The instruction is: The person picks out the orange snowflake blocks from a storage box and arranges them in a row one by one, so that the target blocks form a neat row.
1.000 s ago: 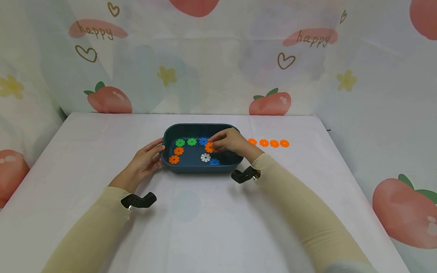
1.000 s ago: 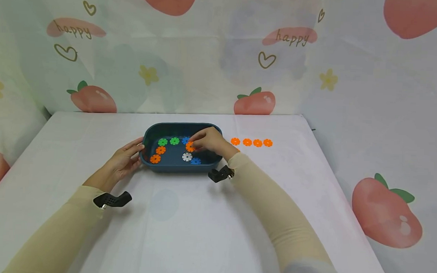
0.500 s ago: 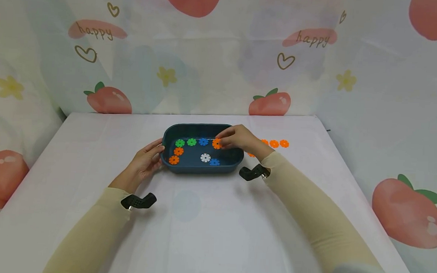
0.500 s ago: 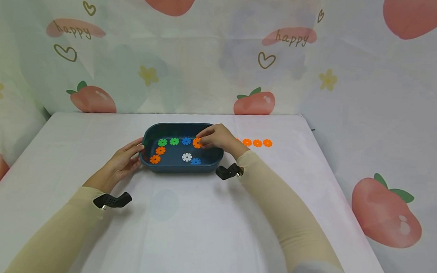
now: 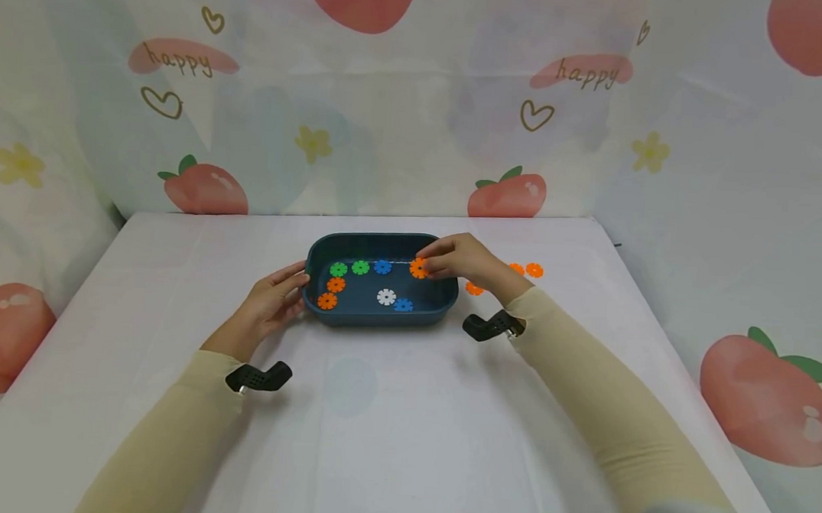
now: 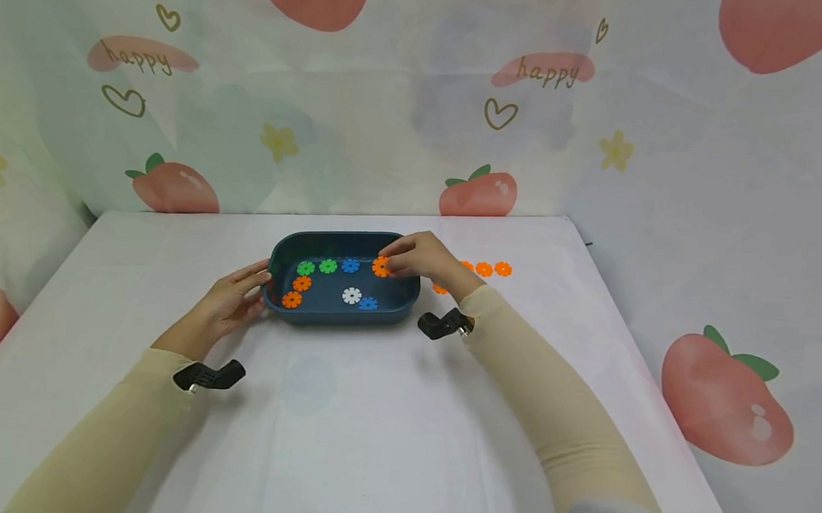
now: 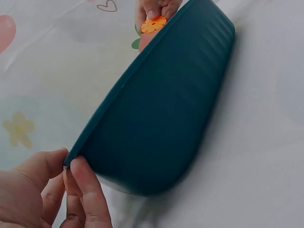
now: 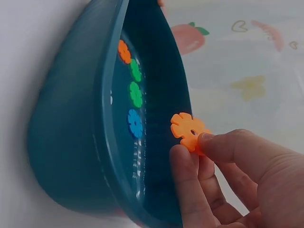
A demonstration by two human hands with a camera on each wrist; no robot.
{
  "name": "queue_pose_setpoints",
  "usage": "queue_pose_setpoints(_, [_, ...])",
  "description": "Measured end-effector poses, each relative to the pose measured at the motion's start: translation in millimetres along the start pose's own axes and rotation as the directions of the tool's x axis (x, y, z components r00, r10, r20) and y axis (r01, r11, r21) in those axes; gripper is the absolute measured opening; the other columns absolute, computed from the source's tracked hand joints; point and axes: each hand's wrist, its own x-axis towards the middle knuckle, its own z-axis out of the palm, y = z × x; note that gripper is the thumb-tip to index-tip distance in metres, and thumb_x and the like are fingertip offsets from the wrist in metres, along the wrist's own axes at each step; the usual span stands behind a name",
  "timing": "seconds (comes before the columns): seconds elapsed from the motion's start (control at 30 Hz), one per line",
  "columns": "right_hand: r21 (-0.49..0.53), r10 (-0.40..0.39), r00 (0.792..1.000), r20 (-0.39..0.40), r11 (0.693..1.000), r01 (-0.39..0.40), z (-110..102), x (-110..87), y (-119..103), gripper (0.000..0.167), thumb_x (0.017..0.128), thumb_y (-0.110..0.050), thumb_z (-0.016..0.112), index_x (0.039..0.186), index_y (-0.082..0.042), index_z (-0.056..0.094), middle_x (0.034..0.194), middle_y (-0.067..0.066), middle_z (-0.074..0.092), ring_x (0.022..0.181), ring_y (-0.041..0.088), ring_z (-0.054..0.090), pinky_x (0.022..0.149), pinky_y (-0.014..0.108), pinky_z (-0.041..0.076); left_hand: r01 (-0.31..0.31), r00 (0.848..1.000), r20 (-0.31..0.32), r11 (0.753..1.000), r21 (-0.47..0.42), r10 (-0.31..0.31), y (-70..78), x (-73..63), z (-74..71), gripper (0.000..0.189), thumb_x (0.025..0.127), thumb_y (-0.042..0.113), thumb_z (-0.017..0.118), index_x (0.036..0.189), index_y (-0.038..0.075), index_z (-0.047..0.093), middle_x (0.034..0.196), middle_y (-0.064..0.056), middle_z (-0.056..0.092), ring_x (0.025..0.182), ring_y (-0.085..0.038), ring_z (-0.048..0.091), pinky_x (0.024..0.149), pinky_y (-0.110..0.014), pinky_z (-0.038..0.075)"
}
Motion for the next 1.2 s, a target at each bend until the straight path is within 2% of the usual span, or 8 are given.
queue_pose_setpoints(0.2, [-0.010,0.004,1.000,-0.020,1.000,-0.004,-10,-6.9,5,0.031,0.095,-0.010,0.065,0.124,-0.002,0.066,0.126,0.015,0.062,0.103,0.024,0.067,0.092,0.033,0.055,-0.008,1.000,0.029,0.994,0.105,0.005,7.0,-2.6,-3.0,0.051,0.098,0.022,0.062,0.147,0.022,0.048,0.123,0.003,0.059,0.099,-0.011,0.058,0.072,-0.017,0.055])
queue_pose_setpoints(0.43, [-0.031,0.016,1.000,-0.026,0.999,-0.017,-25,-17.5,14,0.032,0.095,-0.011,0.062,0.126,-0.003,0.065,0.125,0.017,0.063,0.106,0.028,0.068,0.095,0.036,0.054,0.029,0.995,0.095,0.987,0.157,-0.045,18.7,-3.3,-6.7,0.055,0.098,0.018,0.061,0.150,0.020,0.042,0.134,0.000,0.054,0.104,-0.012,0.059,0.085,-0.022,0.055])
queue_pose_setpoints(0.67, [-0.006,0.052,0.997,-0.062,0.999,-0.052,-41,-25.3,25,0.033,0.096,-0.009,0.061,0.128,0.001,0.062,0.121,0.020,0.063,0.096,0.021,0.070,0.096,0.039,0.052,0.055,0.988,0.135,0.989,0.136,-0.073,24.2,-1.4,-7.8,0.056,0.099,0.009,0.057,0.152,0.017,0.039,0.141,-0.003,0.048,0.111,-0.016,0.054,0.080,-0.022,0.057])
queue_pose_setpoints(0.8, [0.020,0.070,0.995,-0.064,0.997,-0.069,-48,-28.0,32,0.035,0.097,-0.007,0.060,0.130,0.004,0.059,0.124,0.022,0.060,0.092,0.015,0.068,0.093,0.035,0.054,0.060,0.989,0.128,0.989,0.134,-0.077,24.3,-0.3,-8.4,0.057,0.099,0.007,0.057,0.152,0.016,0.039,0.137,-0.002,0.049,0.109,-0.016,0.055,0.084,-0.024,0.056])
queue_pose_setpoints(0.93, [0.035,0.096,0.993,-0.067,0.995,-0.094,-55,-29.3,40,0.036,0.097,-0.007,0.059,0.132,0.004,0.058,0.129,0.023,0.057,0.095,0.017,0.067,0.091,0.031,0.055,0.065,0.990,0.117,0.990,0.127,-0.081,23.0,1.4,-8.9,0.058,0.098,0.007,0.059,0.151,0.017,0.039,0.131,0.001,0.051,0.105,-0.014,0.057,0.085,-0.024,0.056])
queue_pose_setpoints(1.2, [0.050,0.178,0.978,-0.106,0.984,-0.173,-65,-33.9,54,0.038,0.098,-0.008,0.058,0.134,0.004,0.056,0.137,0.023,0.052,0.103,0.022,0.064,0.094,0.031,0.053,0.059,0.991,0.112,0.992,0.115,-0.072,21.0,2.2,-8.8,0.057,0.098,0.007,0.059,0.151,0.017,0.040,0.129,0.001,0.051,0.105,-0.014,0.055,0.076,-0.020,0.057])
